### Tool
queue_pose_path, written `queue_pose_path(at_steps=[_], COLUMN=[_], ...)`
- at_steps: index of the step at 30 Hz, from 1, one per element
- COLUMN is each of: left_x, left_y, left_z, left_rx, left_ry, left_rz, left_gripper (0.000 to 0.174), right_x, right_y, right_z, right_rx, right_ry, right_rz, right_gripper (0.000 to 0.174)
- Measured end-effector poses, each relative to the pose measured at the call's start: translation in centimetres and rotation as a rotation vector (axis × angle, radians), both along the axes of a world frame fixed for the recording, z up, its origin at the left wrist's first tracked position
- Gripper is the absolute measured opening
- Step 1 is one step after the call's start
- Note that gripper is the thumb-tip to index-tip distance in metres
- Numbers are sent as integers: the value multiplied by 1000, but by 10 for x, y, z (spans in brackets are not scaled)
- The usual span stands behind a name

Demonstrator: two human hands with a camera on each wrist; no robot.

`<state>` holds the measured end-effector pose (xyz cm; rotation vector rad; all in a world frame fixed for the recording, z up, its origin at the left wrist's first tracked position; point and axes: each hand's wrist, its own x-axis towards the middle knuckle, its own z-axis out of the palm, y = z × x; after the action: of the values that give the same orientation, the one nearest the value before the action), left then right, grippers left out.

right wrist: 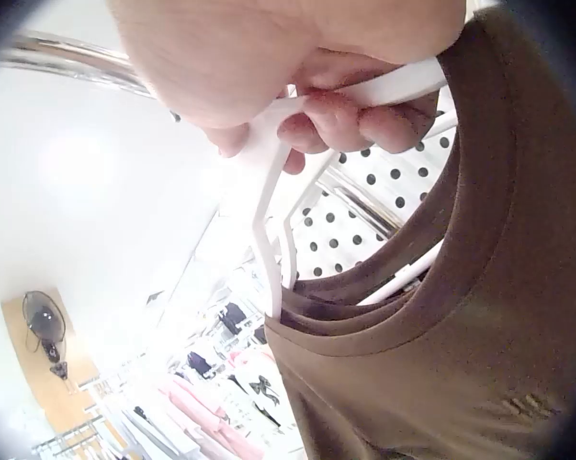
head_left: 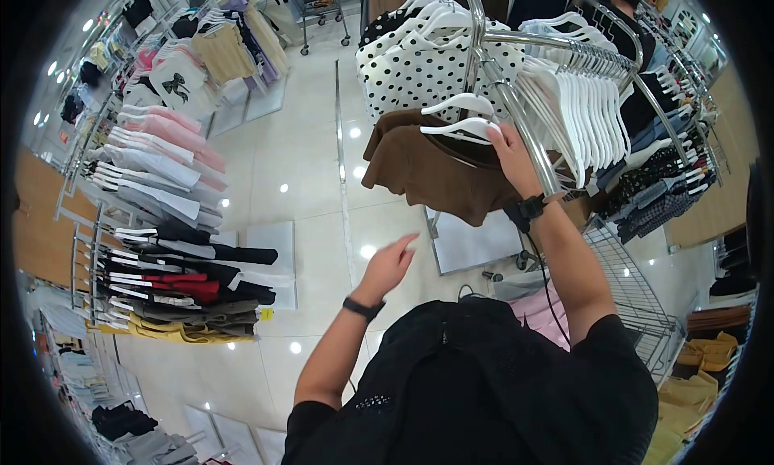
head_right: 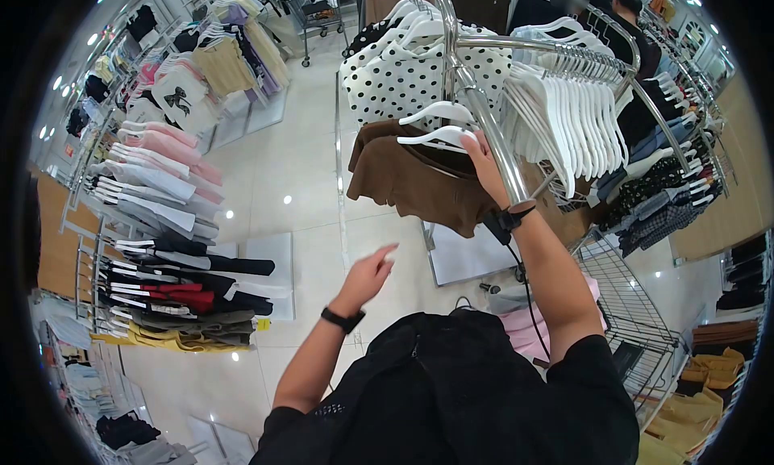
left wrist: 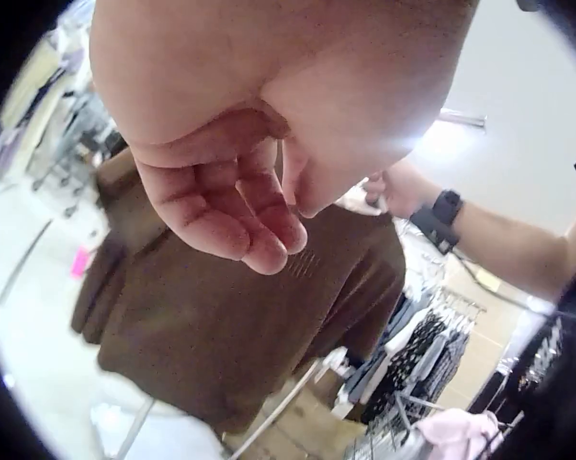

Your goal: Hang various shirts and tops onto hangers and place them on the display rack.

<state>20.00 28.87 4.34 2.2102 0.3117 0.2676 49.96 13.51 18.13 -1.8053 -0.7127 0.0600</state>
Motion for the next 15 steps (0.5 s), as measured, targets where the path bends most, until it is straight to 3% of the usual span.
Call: queue_pose_path(at_steps=[4,6,7,9,10,11,13,15], left_x=[87,118,128,143,145,145,143,140], left_y=[1,0,3,13,18,23,31,37], left_z=[92,112,112,103,97,90,85,88], left_rx=[96,288,292,531,568,579,633,643], left_ry=[-201,-255,-245,-62,-48,-44,27,85], left_rz=[-45,-64,-68,-59,-18,-26,93,91], left_gripper=[48,43,43,35,28,28,25,22], right_x=[15,14,3,6,16,19,29,34], right_y=[-5,-11,-12,-18,-19,-22,-22,-28], right_z=[-16,-10,4,6,1,-6,-11,-5], right_rx=[-21,5,25,57,-54,32,3,-61], right_ry=[-41,-2,27,99,101,90,-93,36], right_rz=[68,93,86,154,187,232,276,317], right_gripper=[40,32,30,28,22,16,15,21])
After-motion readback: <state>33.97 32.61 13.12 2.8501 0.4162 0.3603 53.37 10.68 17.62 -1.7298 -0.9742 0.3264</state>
